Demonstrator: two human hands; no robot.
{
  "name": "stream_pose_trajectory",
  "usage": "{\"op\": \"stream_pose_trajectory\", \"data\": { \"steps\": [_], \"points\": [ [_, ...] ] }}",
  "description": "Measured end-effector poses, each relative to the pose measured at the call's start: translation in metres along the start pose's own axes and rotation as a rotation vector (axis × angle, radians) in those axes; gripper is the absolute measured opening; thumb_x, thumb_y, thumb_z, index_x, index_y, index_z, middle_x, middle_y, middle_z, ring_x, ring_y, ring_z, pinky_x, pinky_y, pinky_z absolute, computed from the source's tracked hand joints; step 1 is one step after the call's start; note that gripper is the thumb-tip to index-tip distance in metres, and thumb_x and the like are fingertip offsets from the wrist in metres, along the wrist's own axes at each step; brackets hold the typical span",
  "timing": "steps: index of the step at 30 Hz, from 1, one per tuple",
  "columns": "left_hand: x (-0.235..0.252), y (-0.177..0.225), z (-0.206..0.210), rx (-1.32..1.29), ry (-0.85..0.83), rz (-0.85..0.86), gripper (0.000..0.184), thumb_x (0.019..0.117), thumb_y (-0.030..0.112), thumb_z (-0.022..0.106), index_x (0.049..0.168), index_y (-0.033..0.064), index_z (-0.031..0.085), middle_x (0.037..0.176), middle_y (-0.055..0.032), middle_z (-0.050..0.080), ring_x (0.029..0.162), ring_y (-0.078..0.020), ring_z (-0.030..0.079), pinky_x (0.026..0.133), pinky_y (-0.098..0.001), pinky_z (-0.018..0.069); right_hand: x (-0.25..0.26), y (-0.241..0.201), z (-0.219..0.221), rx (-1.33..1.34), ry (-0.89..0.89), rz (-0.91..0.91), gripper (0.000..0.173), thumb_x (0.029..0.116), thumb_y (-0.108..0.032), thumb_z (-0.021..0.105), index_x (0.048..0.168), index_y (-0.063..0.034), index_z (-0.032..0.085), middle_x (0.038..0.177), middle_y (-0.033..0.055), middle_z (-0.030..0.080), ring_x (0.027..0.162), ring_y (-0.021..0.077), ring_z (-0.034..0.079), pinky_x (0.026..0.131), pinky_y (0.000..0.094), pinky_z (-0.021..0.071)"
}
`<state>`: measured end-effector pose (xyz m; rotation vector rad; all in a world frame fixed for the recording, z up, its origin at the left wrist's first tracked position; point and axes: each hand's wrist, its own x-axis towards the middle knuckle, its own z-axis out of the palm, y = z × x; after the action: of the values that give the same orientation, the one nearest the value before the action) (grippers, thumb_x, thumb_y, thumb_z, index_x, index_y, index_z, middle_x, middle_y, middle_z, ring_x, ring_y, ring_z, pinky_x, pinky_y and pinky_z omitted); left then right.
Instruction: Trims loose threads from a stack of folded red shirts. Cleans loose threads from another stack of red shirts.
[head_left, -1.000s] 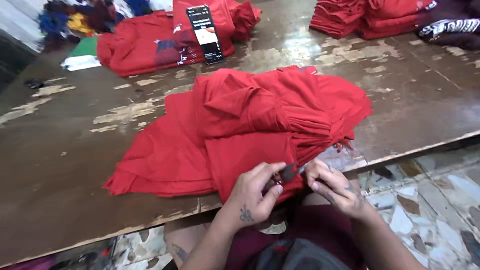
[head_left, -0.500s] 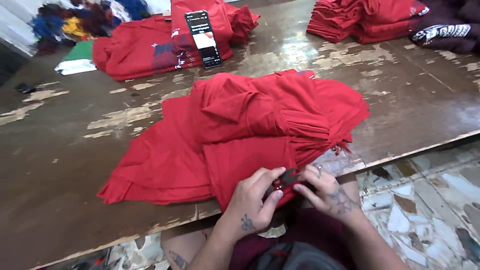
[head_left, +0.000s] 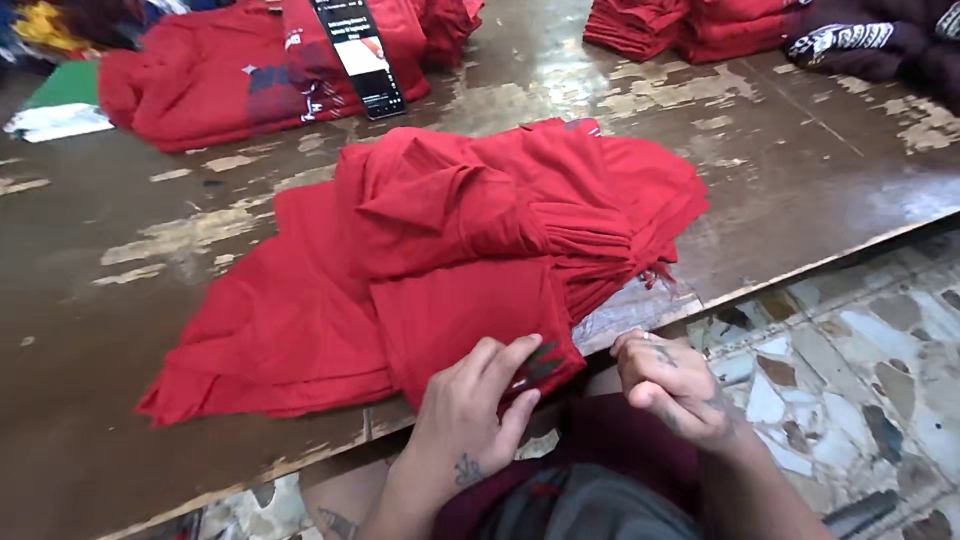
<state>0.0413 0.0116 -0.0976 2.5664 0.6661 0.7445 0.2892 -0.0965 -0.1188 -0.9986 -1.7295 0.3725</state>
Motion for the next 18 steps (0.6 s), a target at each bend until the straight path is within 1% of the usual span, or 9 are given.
{"op": "stream_pose_trajectory", "data": {
  "steps": [4, 6, 7, 8, 10, 13, 15, 17, 18],
  "points": [
    [0.003, 0.003, -0.018, 0.162, -0.101, 0.028, 0.016, 0.0871, 0.015, 0.057, 0.093, 0.0085, 0.070, 0.078, -0.0069, 0.069, 0.064, -0.0229, 0.069, 0.050, -0.0422, 0.0525, 0.015, -0.004, 0.009, -0.282, -0.021, 0.069, 0.070, 0.1027, -0.065, 0.039, 0.114, -0.0025, 0.069, 0.091, 0.0139, 0.070, 0.083, 0.0226, 0.068, 0.078, 0.0364, 0.0568],
    [0.020, 0.008, -0.027, 0.098, -0.138, 0.049, 0.018, 0.0896, 0.013, 0.053, 0.093, 0.0087, 0.070, 0.082, -0.0093, 0.065, 0.068, -0.0247, 0.066, 0.053, -0.0424, 0.0519, 0.028, -0.001, 0.024, -0.356, -0.048, 0.102, 0.069, 0.1008, -0.065, 0.043, 0.120, -0.0047, 0.071, 0.100, 0.0162, 0.072, 0.089, 0.0255, 0.071, 0.078, 0.0389, 0.0588],
    [0.030, 0.011, -0.030, 0.056, -0.150, 0.040, 0.018, 0.0925, 0.013, 0.052, 0.094, 0.0083, 0.069, 0.087, -0.0101, 0.066, 0.072, -0.0243, 0.066, 0.057, -0.0418, 0.0529, 0.033, 0.005, 0.033, -0.337, -0.033, 0.106, 0.055, 0.1004, -0.054, 0.054, 0.116, -0.0045, 0.074, 0.102, 0.0180, 0.072, 0.092, 0.0272, 0.071, 0.080, 0.0395, 0.0592],
    [0.040, 0.012, -0.029, -0.008, -0.149, 0.013, 0.018, 0.0962, 0.014, 0.052, 0.096, 0.0070, 0.069, 0.088, -0.0091, 0.067, 0.074, -0.0214, 0.067, 0.061, -0.0394, 0.0539, 0.036, 0.012, 0.041, -0.253, 0.022, 0.100, 0.033, 0.0957, -0.031, 0.064, 0.107, -0.0026, 0.077, 0.100, 0.0187, 0.072, 0.092, 0.0267, 0.071, 0.082, 0.0375, 0.0588],
    [0.053, 0.002, -0.017, -0.303, -0.112, -0.133, 0.020, 0.1017, 0.013, 0.052, 0.103, 0.0022, 0.069, 0.084, -0.0030, 0.068, 0.076, -0.0092, 0.064, 0.071, -0.0281, 0.0536, 0.036, 0.026, 0.050, 0.165, 0.156, 0.126, 0.019, 0.0874, -0.003, 0.060, 0.099, 0.0042, 0.074, 0.099, 0.0126, 0.071, 0.096, 0.0147, 0.067, 0.088, 0.0276, 0.0551],
    [0.059, -0.013, -0.003, -0.748, 0.017, -0.320, 0.019, 0.0975, 0.006, 0.053, 0.112, 0.0037, 0.065, 0.082, 0.0066, 0.064, 0.073, 0.0017, 0.059, 0.071, -0.0185, 0.0517, 0.034, 0.031, 0.042, 0.649, 0.117, 0.176, 0.031, 0.0896, -0.004, 0.058, 0.120, -0.0107, 0.057, 0.103, -0.0082, 0.069, 0.094, -0.0009, 0.064, 0.082, 0.0216, 0.0546],
    [0.062, -0.010, -0.006, -0.795, 0.052, -0.319, 0.023, 0.0955, 0.002, 0.052, 0.114, 0.0004, 0.065, 0.092, 0.0053, 0.066, 0.077, 0.0031, 0.059, 0.073, -0.0172, 0.0517, 0.033, 0.024, 0.036, 0.520, 0.075, 0.151, 0.038, 0.0919, -0.011, 0.059, 0.129, -0.0057, 0.053, 0.111, -0.0032, 0.066, 0.101, 0.0006, 0.063, 0.089, 0.0222, 0.0538],
    [0.061, -0.007, -0.006, -0.775, 0.054, -0.314, 0.025, 0.0951, 0.002, 0.052, 0.117, -0.0008, 0.065, 0.089, 0.0066, 0.066, 0.073, 0.0040, 0.058, 0.069, -0.0161, 0.0504, 0.035, 0.018, 0.037, 0.115, 0.091, 0.107, 0.038, 0.0977, -0.021, 0.060, 0.125, 0.0059, 0.059, 0.116, 0.0147, 0.066, 0.106, 0.0129, 0.064, 0.094, 0.0267, 0.0531],
    [0.060, -0.006, -0.007, -0.765, 0.046, -0.309, 0.026, 0.0951, 0.003, 0.053, 0.118, -0.0009, 0.064, 0.086, 0.0076, 0.065, 0.070, 0.0040, 0.057, 0.067, -0.0161, 0.0497, 0.038, 0.016, 0.039, -0.113, 0.101, 0.092, 0.037, 0.0985, -0.025, 0.061, 0.120, 0.0050, 0.064, 0.113, 0.0192, 0.069, 0.105, 0.0203, 0.067, 0.093, 0.0314, 0.0550]
  ]
}}
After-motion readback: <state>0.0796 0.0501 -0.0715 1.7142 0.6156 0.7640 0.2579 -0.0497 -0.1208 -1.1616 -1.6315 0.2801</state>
